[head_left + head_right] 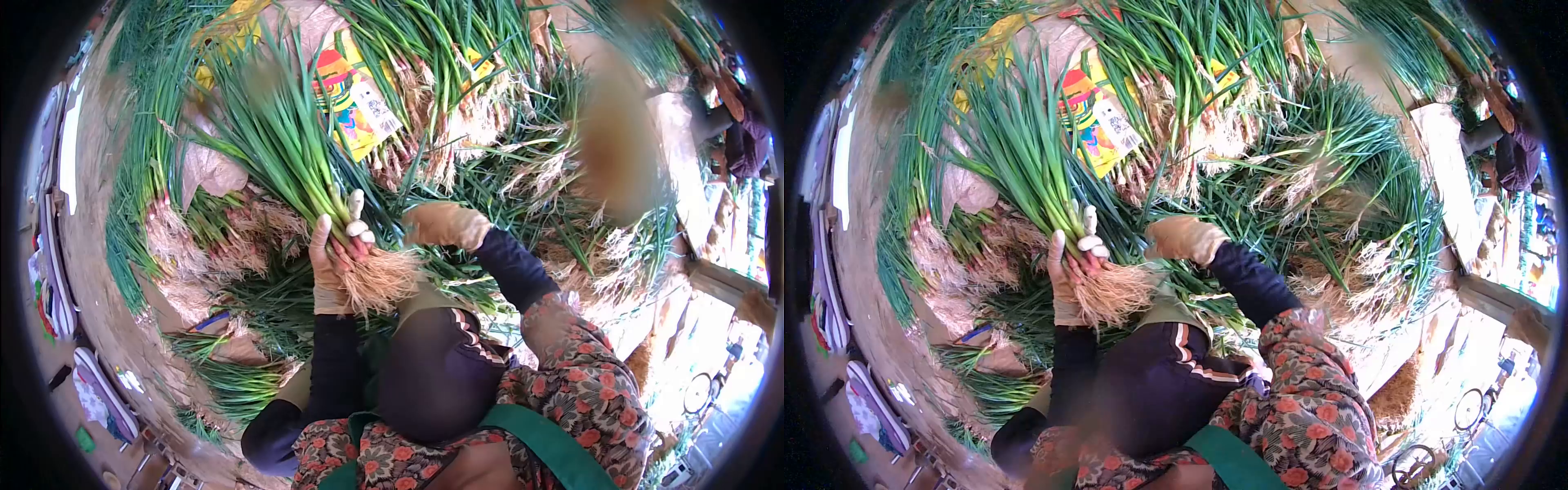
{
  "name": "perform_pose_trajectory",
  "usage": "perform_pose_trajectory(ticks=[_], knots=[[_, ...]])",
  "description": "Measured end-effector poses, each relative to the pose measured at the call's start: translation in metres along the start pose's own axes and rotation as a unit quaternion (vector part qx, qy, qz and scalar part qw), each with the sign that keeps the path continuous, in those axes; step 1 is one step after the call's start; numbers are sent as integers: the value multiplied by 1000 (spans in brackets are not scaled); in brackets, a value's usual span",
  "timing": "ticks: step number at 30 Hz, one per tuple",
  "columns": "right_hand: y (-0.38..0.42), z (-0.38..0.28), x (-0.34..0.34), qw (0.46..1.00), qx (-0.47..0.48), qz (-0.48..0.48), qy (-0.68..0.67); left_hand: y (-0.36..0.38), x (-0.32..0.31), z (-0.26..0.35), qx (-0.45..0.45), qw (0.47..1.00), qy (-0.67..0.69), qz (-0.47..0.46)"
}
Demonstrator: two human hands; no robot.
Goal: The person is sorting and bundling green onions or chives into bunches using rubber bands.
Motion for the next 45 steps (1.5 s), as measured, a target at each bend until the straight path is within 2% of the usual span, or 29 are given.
perform_pose_trajectory(ticks=[1, 3, 5, 7, 8, 11, 12, 13, 16, 17, 19, 20, 21, 23, 25, 27, 29, 31, 33, 35, 36, 37, 38, 39, 40, 41, 43, 44, 45], knots=[[11, 12, 11, 997, -18, 69, -39, 0, 1, 2, -5, 1000, -22, 10], [41, 54, 67, 896, -4, 440, -54, -6, 4, -6, 31, 999, -8, 4], [65, 52, 127, 866, -213, 452, -10, -7, 17, -13, 75, 995, -49, 37], [39, 85, 133, 878, -283, 385, 30, -12, 13, -17, 62, 993, -79, 65], [28, 94, 129, 854, -278, 418, 135, -16, 5, -16, 43, 997, -65, 5], [25, 81, 120, 856, -262, 423, 144, -7, 9, -10, 9, 977, -122, 172], [38, 52, 115, 884, -170, 435, 31, -10, 4, -12, 2, 977, -108, 186], [50, 7, 110, 891, -87, 442, 56, -10, 15, -8, 4, 971, -174, 167], [42, -51, 48, 956, 44, 287, -47, -11, 26, -12, 66, 938, -278, 196], [32, -48, 27, 981, -3, 190, -26, -10, 37, -10, 82, 935, -296, 179], [40, -44, 29, 957, 101, 239, -129, -12, 41, -7, 80, 926, -331, 161], [34, -18, 11, 935, 20, 213, -283, -10, 41, -7, 75, 927, -328, 168], [24, -24, 10, 862, 99, 176, -464, -9, 39, -8, 68, 927, -325, 174], [19, -36, 16, 786, 178, 163, -569, -6, 39, -11, 64, 931, -308, 183], [1, -29, 10, 736, 121, 196, -637, -3, 46, -14, 62, 939, -281, 189], [-13, -20, 9, 638, 89, 228, -730, -2, 38, -17, 43, 950, -251, 183], [-22, -24, -1, 373, 87, 179, -906, -4, 18, -19, 21, 953, -238, 184], [-29, -33, 9, 294, 215, 69, -929, -2, 34, -22, 70, 948, -249, 185], [-3, -23, 6, 480, -32, 159, -862, 1, 35, -32, 97, 949, -256, 157], [-10, -9, -8, 515, -108, 142, -838, 7, 31, -37, 105, 935, -274, 198], [-25, 6, -24, 534, -77, 133, -831, 6, 28, -38, 102, 938, -272, 191], [-24, -8, -18, 458, 104, -54, -881, 7, 25, -40, 99, 940, -269, 186], [-17, 29, -29, 653, 9, 28, -757, 11, 22, -31, 81, 948, -252, 179], [-8, 62, -32, 802, -88, 107, -581, 11, 19, -25, 77, 974, -180, 117], [0, 71, -43, 913, -89, 46, -395, 11, 17, -12, 69, 978, -178, 86], [11, 75, -55, 978, -88, -20, -188, 11, 14, -4, 59, 982, -173, 56], [52, 55, -42, 988, -58, -119, 84, 11, 3, 0, 58, 980, -166, 93], [60, 47, -7, 965, -176, -174, 87, 8, 4, -4, 76, 981, -159, 83], [52, 62, 32, 984, -162, 33, 60, 4, 9, -8, 97, 981, -152, 72]])
Point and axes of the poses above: each hand's wrist, its own y-axis away from the middle knuckle, its own x-axis out of the back of the hand, z = x × y, the point moved 8 cm from there along -y, towards the middle knuckle, and after that the axes turned 9 degrees about -z, right-handed, at the moved point
